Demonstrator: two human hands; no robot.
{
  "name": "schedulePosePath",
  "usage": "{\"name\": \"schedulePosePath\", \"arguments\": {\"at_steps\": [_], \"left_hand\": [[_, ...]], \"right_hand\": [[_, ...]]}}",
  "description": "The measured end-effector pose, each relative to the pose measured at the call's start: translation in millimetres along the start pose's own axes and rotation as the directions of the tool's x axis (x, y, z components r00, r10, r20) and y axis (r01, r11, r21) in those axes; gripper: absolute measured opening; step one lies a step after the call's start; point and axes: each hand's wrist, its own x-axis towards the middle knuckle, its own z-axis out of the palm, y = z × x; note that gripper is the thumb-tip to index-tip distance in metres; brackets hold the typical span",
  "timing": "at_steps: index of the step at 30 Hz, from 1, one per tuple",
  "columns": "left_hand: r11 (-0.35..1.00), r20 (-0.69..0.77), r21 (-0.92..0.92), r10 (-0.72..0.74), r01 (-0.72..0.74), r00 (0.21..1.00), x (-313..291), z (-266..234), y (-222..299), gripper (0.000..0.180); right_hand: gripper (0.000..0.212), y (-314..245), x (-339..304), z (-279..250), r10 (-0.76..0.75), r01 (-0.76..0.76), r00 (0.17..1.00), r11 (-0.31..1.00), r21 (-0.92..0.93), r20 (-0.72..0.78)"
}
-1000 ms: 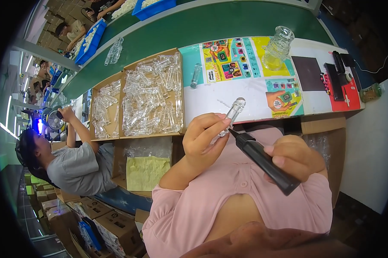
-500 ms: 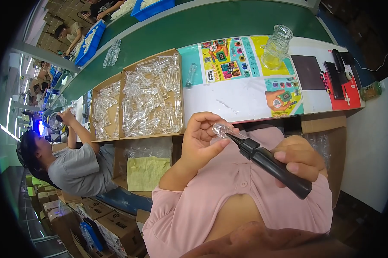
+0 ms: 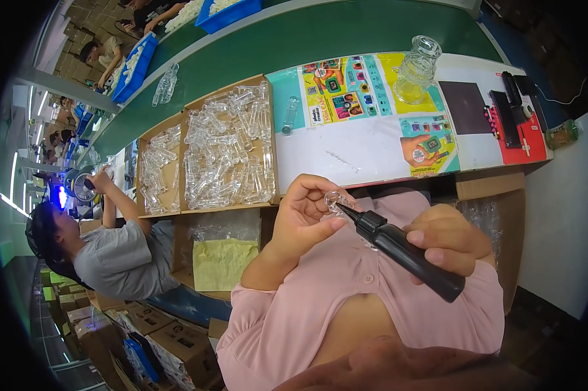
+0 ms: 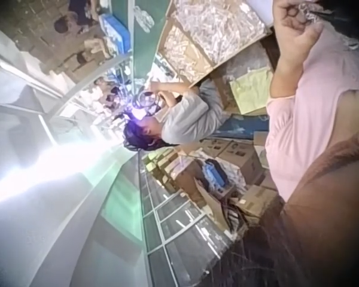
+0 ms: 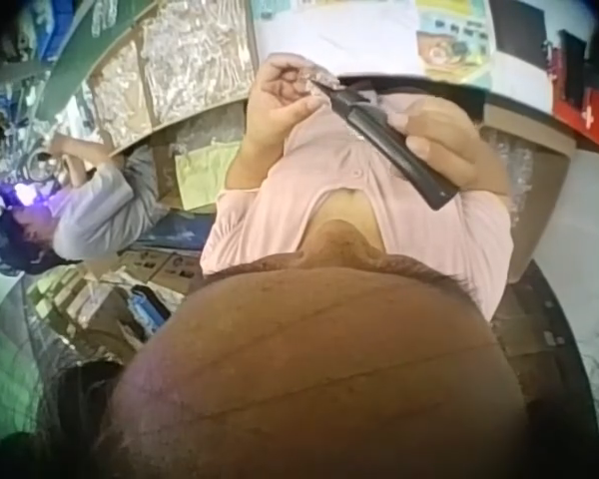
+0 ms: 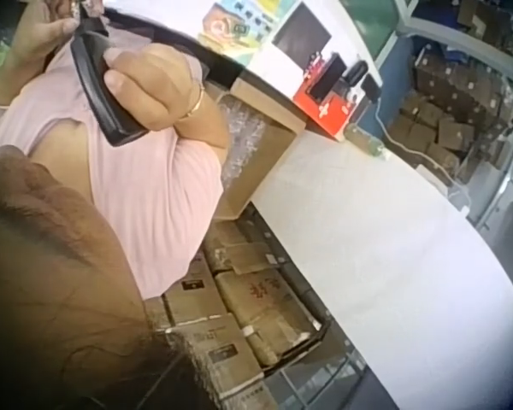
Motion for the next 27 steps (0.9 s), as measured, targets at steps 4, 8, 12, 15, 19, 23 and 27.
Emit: {"name": "schedulePosePath", "arguments": {"at_steps": [4, 8, 12, 15, 19, 23, 27], "left_hand": [[0.999, -0.046, 0.046, 0.014, -0.012, 0.999, -0.3, 1.4, 1.2, 0.039], [0.992, -0.071, 0.116, 0.057, -0.049, 0.996, -0.8, 2.0, -0.5, 0.038], [0.964, -0.098, 0.238, 0.141, -0.115, 0.985, -0.5, 3.9, -3.4, 0.038], [0.914, -0.092, 0.356, 0.241, -0.194, 0.966, -1.1, 0.9, -8.7, 0.037], [0.839, -0.055, 0.478, 0.324, -0.260, 0.944, -0.9, 0.1, -8.2, 0.038], [0.800, -0.044, 0.533, 0.350, -0.274, 0.936, -1.2, -0.9, -7.7, 0.038], [0.672, 0.023, 0.649, 0.451, -0.357, 0.892, 0.7, -4.9, -11.9, 0.040]], "right_hand": [[0.029, 1.6, 0.3, 7.2, -0.040, 0.039, 0.999, 0.998, -0.058, -0.014], [0.031, 1.5, 0.5, 10.5, -0.092, 0.090, 0.996, 0.989, -0.118, -0.015], [0.033, 2.0, -2.8, 14.4, -0.121, 0.116, 0.993, 0.976, -0.184, -0.017], [0.035, 0.4, -2.5, 14.8, -0.094, 0.091, 0.996, 0.979, -0.180, -0.005], [0.036, 3.5, -6.5, 18.3, -0.161, 0.154, 0.987, 0.964, -0.218, -0.013], [0.036, 2.8, -8.6, 19.6, -0.136, 0.128, 0.991, 0.969, -0.212, -0.021], [0.038, 0.4, 2.3, 1.5, -0.008, 0.017, 0.997, 0.993, -0.119, 0.076]]}}
